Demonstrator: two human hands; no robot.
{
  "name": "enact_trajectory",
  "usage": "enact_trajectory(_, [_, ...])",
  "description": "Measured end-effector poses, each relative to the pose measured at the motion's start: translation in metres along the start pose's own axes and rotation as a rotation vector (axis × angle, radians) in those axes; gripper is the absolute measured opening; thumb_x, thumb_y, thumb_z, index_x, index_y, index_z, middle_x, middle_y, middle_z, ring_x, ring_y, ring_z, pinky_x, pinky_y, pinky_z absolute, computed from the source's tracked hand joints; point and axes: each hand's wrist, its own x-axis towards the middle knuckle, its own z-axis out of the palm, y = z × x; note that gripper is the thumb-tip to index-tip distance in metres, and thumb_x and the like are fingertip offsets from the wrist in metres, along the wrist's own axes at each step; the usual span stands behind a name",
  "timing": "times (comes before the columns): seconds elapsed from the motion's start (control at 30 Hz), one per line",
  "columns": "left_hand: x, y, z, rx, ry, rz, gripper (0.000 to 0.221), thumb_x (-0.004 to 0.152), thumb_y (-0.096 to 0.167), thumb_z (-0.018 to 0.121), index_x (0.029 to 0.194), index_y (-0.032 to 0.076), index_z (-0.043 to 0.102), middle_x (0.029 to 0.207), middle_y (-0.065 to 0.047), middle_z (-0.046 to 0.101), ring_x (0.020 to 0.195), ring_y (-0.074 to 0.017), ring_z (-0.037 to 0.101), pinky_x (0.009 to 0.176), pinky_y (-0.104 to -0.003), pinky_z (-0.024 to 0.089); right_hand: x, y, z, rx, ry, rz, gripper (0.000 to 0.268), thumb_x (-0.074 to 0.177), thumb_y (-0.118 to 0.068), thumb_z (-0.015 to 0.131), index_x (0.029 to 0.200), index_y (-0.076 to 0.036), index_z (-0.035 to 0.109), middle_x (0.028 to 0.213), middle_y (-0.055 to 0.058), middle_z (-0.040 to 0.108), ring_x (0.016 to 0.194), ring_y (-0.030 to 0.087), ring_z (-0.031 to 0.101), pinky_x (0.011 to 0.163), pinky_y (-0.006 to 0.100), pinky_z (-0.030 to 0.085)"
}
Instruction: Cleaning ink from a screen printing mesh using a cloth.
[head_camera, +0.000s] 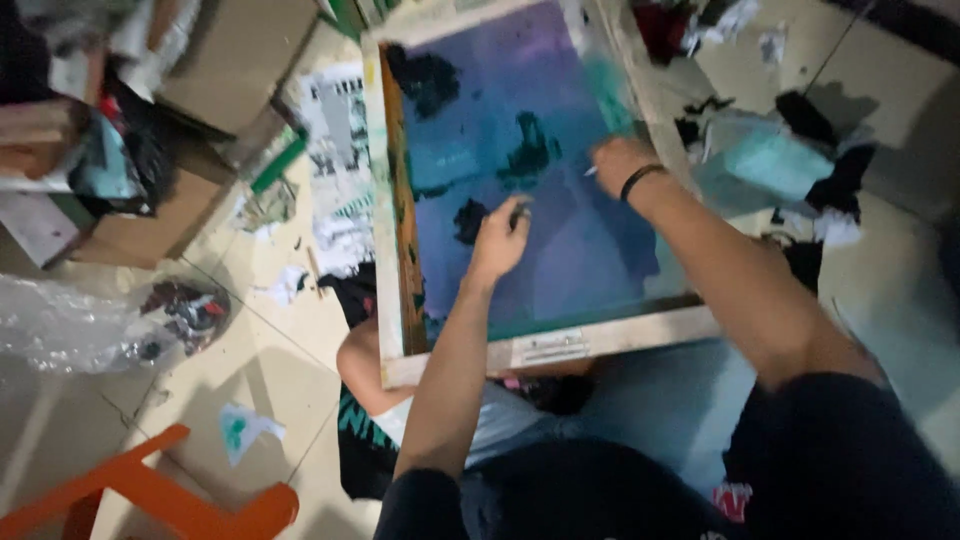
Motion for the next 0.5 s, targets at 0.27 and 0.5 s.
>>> enact_trajectory(0.27, [0.003,0.024,0.002,-0.004,-0.151,-0.063,0.038,0.103,0.016,0.051,0.138,0.009,0.063,0.126,-0.024,0.070,0.119,-0.0407,0.066,0.097,-0.053,0.056,-0.138,-0.096,-0.026,0.385,-0.262,-0.287,0.017,0.087,-0.015,0.063,0.093,-0.010,0.078,0.096,0.017,0.079,0.102,0.035,0.075,0.085,0.047,0.061])
enact_trajectory(0.5, [-0.003,0.017,0.017,0.071,-0.171,0.087,0.033,0.104,0.016,0.052,0.132,0.007,0.067,0.120,-0.029,0.070,0.108,-0.0450,0.069,0.089,-0.054,0.059,0.055,0.047,0.048,0.328,0.084,0.186,0.020,0.090,-0.019,0.071,0.077,-0.006,0.076,0.072,0.016,0.073,0.075,0.035,0.076,0.062,0.046,0.061])
